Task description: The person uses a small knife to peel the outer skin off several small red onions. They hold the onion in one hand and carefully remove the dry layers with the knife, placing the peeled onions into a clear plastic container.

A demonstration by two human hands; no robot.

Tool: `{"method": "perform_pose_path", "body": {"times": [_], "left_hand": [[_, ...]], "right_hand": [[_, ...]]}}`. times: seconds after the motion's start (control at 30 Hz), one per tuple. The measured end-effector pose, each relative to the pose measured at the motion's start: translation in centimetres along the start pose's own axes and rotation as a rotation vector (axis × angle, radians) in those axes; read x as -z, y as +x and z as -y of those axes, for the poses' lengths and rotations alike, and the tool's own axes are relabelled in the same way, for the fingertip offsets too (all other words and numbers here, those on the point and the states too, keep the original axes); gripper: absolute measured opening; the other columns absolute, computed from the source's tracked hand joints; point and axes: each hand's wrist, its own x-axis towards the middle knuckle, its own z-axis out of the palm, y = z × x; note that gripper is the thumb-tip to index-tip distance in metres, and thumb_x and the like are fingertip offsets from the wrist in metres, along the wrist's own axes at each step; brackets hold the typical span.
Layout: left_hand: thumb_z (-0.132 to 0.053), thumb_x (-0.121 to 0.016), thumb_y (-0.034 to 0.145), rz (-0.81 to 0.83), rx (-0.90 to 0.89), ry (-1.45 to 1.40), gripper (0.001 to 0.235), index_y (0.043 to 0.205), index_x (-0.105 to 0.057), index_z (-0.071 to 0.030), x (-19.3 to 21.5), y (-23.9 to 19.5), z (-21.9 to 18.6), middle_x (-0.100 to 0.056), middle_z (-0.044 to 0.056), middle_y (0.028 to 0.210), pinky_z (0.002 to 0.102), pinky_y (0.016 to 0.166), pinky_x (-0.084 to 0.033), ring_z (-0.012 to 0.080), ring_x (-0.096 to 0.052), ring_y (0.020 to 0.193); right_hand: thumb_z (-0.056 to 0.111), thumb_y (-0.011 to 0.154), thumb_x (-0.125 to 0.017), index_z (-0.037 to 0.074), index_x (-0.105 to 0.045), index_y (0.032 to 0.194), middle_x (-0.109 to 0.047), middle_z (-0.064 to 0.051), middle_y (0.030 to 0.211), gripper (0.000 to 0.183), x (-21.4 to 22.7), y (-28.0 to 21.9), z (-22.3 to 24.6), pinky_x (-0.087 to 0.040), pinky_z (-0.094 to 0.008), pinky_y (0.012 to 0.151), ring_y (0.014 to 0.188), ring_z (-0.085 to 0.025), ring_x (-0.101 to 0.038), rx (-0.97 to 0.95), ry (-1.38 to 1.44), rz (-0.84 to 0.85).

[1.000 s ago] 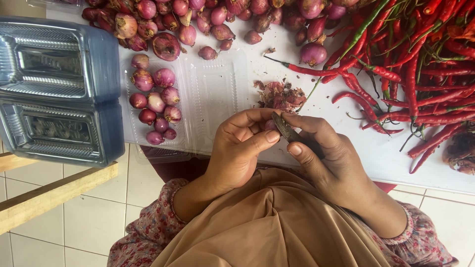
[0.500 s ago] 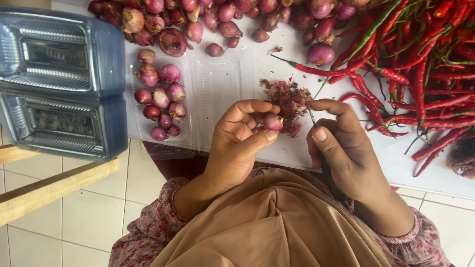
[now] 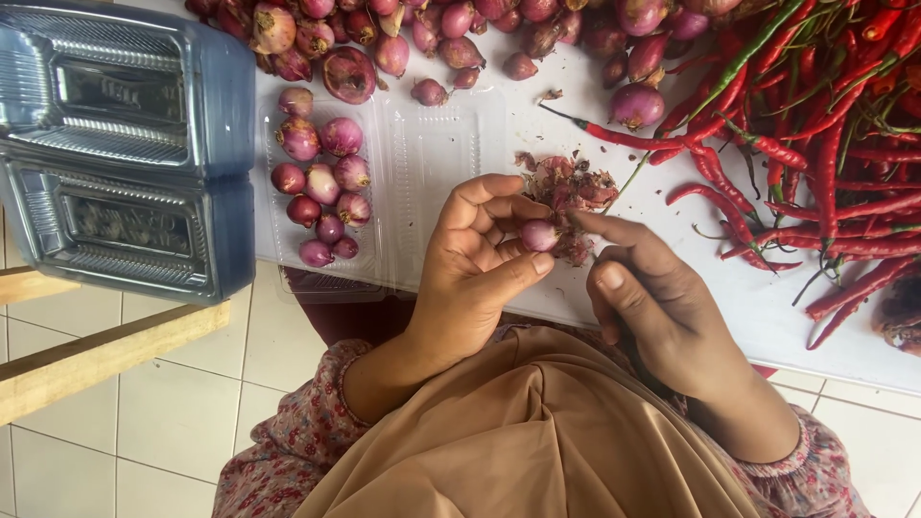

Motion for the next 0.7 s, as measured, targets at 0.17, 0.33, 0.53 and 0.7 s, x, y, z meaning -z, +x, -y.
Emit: {"method": "perform_pose_path", "body": {"times": [0.17, 0.33, 0.53, 0.7], "left_hand": [[0.006, -0.073, 0.089, -0.034, 0.021, 0.012, 0.052, 0.135, -0.052, -0.007, -0.4, 0.1, -0.3, -0.063, 0.010, 0.117, 0.029, 0.099, -0.056, 0.0144, -0.063, 0.104], [-0.002, -0.074, 0.093, -0.040, 0.054, -0.072, 0.035, 0.126, -0.060, -0.003, -0.3, -0.4, -1.8, -0.069, 0.010, 0.108, 0.028, 0.100, -0.059, 0.0148, -0.066, 0.106], [-0.013, -0.068, 0.102, 0.007, -0.167, 0.306, 0.020, 0.121, -0.065, -0.007, 0.7, -0.6, -4.3, -0.065, 0.007, 0.118, 0.024, 0.092, -0.056, 0.0140, -0.068, 0.105], [-0.004, -0.067, 0.103, 0.003, -0.540, 0.782, 0.019, 0.121, -0.063, -0.009, 4.4, 0.3, -6.8, -0.062, 0.009, 0.115, 0.023, 0.077, -0.064, 0.0165, -0.067, 0.097]], "right_hand": [[0.033, 0.104, -0.045, 0.006, -0.030, 0.160, -0.051, -0.004, 0.071, 0.064, -0.1, 0.0, 0.3, -0.045, -0.020, 0.055, 0.051, -0.012, -0.052, 0.005, 0.054, 0.033], [0.025, 0.102, -0.054, 0.014, -0.036, 0.142, -0.054, -0.012, 0.069, 0.045, -0.5, 0.3, -1.1, -0.045, -0.021, 0.046, 0.048, -0.016, -0.051, 0.023, 0.126, -0.083], [0.026, 0.105, -0.053, 0.016, -0.043, 0.127, -0.056, -0.009, 0.068, 0.026, -0.3, 0.6, -1.2, -0.044, -0.022, 0.052, 0.049, -0.015, -0.054, -0.013, 0.037, -0.128], [0.029, 0.102, -0.051, 0.007, -0.040, 0.149, -0.055, -0.010, 0.070, 0.052, -1.2, 1.0, -0.2, -0.044, -0.024, 0.048, 0.052, -0.015, -0.055, -0.029, -0.043, -0.123]]}}
